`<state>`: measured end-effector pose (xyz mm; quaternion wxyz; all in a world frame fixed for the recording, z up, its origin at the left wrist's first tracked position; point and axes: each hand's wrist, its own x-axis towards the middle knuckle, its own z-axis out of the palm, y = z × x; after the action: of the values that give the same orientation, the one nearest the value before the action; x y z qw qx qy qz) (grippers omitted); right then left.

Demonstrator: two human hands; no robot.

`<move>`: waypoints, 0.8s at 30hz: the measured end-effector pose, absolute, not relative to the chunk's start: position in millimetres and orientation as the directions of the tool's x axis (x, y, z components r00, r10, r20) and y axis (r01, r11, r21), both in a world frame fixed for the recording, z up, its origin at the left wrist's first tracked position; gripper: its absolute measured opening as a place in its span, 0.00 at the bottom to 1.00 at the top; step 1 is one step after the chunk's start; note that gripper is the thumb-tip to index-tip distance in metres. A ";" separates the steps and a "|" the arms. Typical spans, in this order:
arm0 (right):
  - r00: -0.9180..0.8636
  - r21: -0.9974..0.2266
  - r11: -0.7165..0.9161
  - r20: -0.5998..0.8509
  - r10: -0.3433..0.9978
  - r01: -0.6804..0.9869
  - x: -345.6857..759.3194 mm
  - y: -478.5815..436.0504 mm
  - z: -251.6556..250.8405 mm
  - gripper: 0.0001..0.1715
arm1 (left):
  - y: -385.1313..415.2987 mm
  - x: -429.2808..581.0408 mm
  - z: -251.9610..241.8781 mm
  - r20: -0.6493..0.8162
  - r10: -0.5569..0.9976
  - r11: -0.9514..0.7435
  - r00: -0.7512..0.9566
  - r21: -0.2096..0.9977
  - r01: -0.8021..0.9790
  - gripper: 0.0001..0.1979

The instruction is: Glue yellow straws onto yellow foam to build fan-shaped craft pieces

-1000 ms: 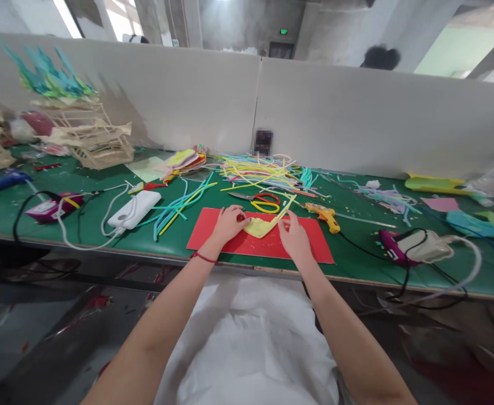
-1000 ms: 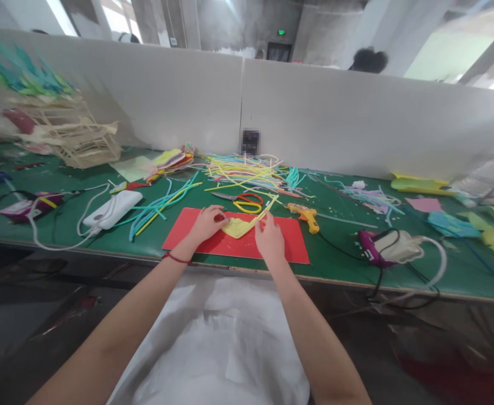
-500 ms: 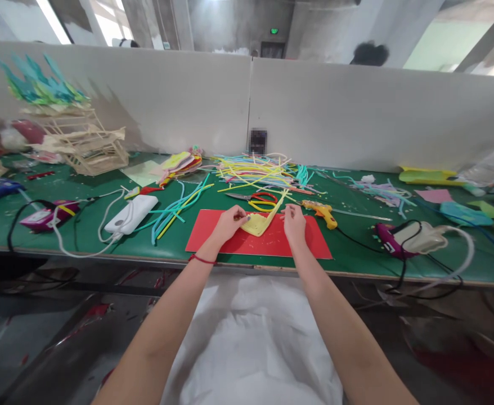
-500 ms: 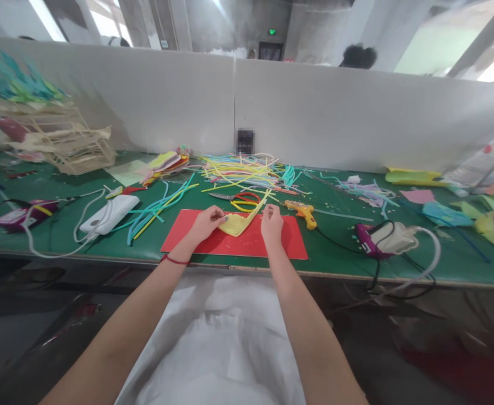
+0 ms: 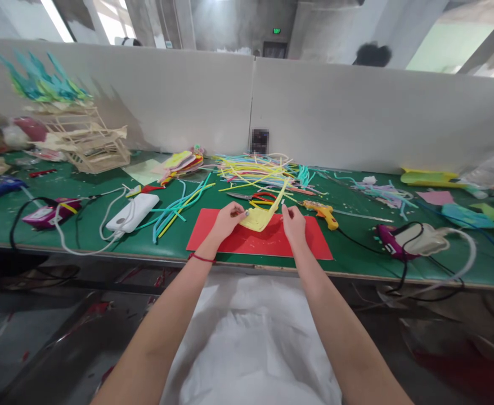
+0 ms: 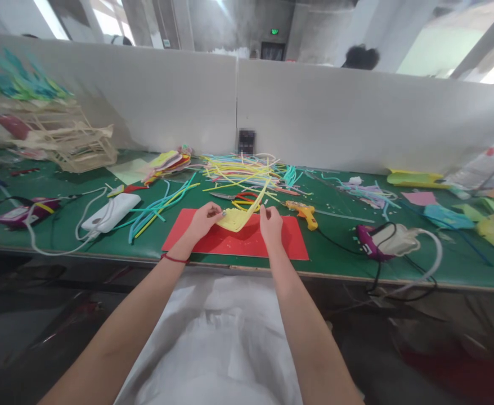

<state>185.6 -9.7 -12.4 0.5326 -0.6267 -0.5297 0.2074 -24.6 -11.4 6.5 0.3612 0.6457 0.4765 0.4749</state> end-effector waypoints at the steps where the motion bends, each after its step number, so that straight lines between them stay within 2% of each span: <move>1: 0.299 -0.889 0.146 0.295 0.908 0.433 184.7 -10.7 -10.8 0.26 | -11.4 -24.9 6.9 0.274 0.958 -0.286 0.084 0.922 0.261 0.12; 4: 0.145 -0.914 0.233 0.294 0.945 0.333 181.4 -13.2 -6.4 0.27 | -13.4 -24.4 8.3 0.269 0.956 -0.290 0.119 0.928 0.233 0.14; 9: 0.103 -0.918 0.327 0.355 0.929 0.224 178.2 -17.0 0.6 0.25 | -20.8 -20.7 11.7 0.198 0.946 -0.249 0.257 0.950 0.187 0.17; 13: -0.020 -0.905 0.357 0.363 0.932 0.229 176.2 -16.9 12.2 0.22 | -24.1 -19.0 19.9 0.096 0.919 -0.186 0.383 0.961 0.204 0.23; 17: -0.178 -0.876 0.405 0.369 0.912 0.260 170.7 -11.6 33.2 0.22 | -22.9 -15.9 32.7 0.039 0.874 -0.190 0.484 0.945 0.266 0.22; 21: -0.312 -0.849 0.457 0.373 0.874 0.266 162.6 -4.6 52.5 0.24 | -22.7 -10.3 41.9 -0.008 0.874 -0.200 0.486 0.906 0.374 0.17; 24: -0.268 -0.872 0.395 0.322 0.908 0.290 166.0 2.1 56.3 0.29 | -24.8 -6.8 43.4 -0.003 0.900 -0.166 0.436 0.922 0.349 0.15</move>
<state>166.0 2.1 56.3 0.4354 -0.4202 -0.7125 0.3552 -6.8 -24.8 43.4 0.4699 0.7051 0.4429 0.2930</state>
